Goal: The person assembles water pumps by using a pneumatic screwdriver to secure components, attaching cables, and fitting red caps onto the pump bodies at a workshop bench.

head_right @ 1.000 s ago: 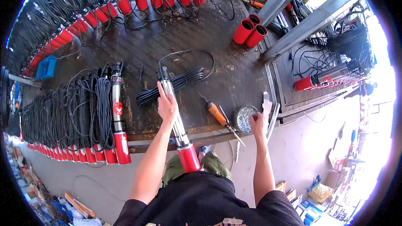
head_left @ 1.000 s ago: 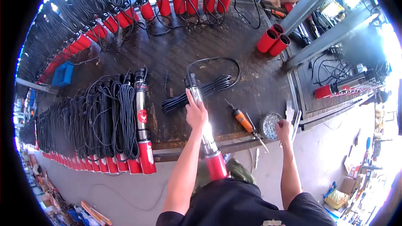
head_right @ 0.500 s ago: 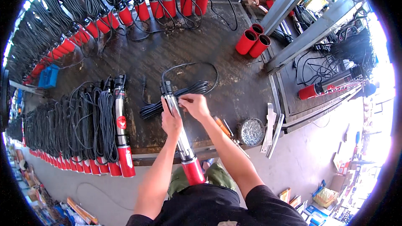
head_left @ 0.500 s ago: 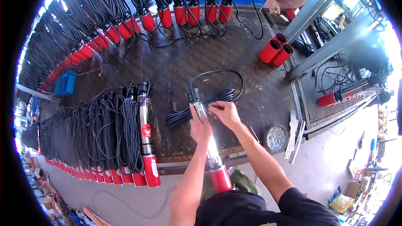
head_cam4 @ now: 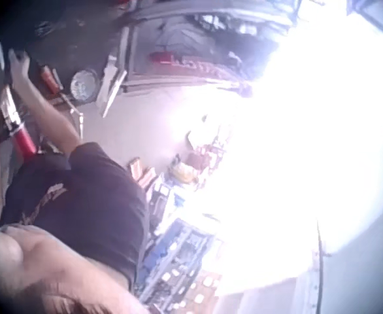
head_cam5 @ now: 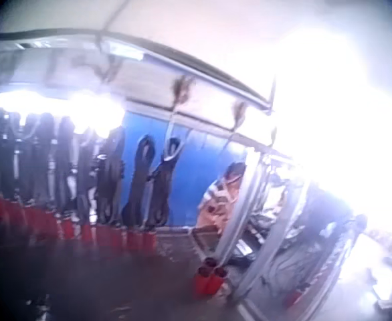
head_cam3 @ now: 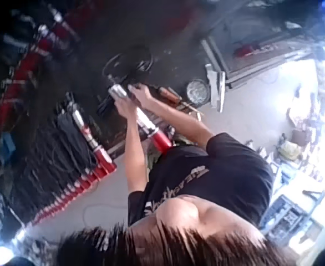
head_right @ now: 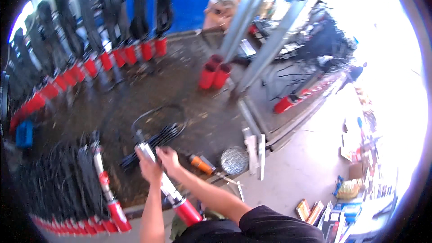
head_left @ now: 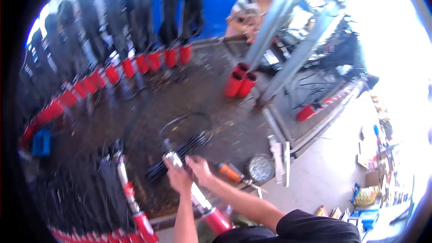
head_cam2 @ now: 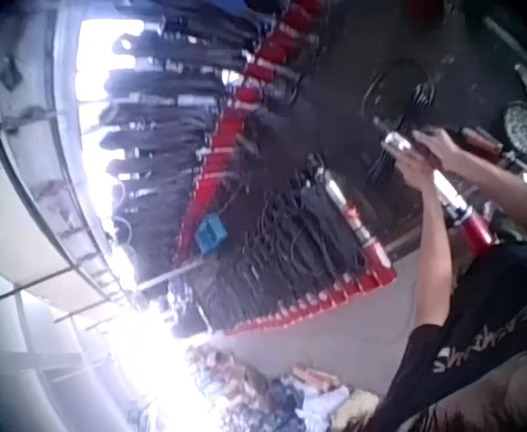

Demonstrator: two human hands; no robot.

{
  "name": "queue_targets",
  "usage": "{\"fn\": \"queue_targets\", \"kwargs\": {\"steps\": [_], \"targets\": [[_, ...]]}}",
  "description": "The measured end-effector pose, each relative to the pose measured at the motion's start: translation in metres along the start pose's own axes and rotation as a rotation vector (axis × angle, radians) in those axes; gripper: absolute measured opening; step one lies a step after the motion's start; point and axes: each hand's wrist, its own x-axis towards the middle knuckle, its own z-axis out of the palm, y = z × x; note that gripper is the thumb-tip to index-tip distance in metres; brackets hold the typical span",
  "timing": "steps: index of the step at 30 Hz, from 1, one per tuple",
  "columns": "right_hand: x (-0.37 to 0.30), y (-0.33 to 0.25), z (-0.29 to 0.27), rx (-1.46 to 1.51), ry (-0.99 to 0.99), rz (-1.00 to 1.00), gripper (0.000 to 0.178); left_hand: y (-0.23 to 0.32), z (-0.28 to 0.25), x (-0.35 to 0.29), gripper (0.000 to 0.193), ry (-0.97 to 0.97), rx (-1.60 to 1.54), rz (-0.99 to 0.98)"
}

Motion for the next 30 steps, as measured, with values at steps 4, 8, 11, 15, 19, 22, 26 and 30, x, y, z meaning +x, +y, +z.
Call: {"fn": "queue_targets", "kwargs": {"steps": [4, 8, 11, 15, 19, 22, 26, 30], "targets": [[-0.003, 0.029, -0.075, 0.913, 0.406, 0.648, 0.041, 0.025, -0.026, -0.005, 0.064, -0.024, -0.122, -0.097], [0.000, 0.044, -0.111, 1.096, 0.566, 0.590, 0.047, 0.023, -0.016, -0.006, 0.060, -0.030, -0.041, -0.093], [-0.005, 0.036, -0.094, 1.114, 0.711, 0.561, 0.041, 0.020, -0.014, -0.005, 0.061, -0.038, 0.023, -0.091], [-0.029, 0.002, -0.059, 1.346, 0.440, 0.523, 0.038, 0.016, -0.014, -0.005, 0.062, 0.038, 0.026, -0.044], [-0.039, -0.045, 0.003, 1.527, -0.003, 0.443, 0.042, 0.016, -0.018, -0.005, 0.068, -0.065, 0.034, -0.102], [-0.063, -0.111, 0.076, 1.350, 0.057, 0.335, 0.041, 0.050, -0.005, 0.011, 0.052, -0.028, -0.396, -0.310], [-0.083, -0.131, 0.162, 0.726, 0.186, -0.540, 0.049, 0.002, -0.007, 0.002, 0.049, 0.230, -0.070, 0.175], [-0.057, -0.148, 0.156, 0.261, 0.001, -1.008, 0.050, -0.040, 0.063, -0.001, 0.057, 0.193, -0.325, -0.014]]}}
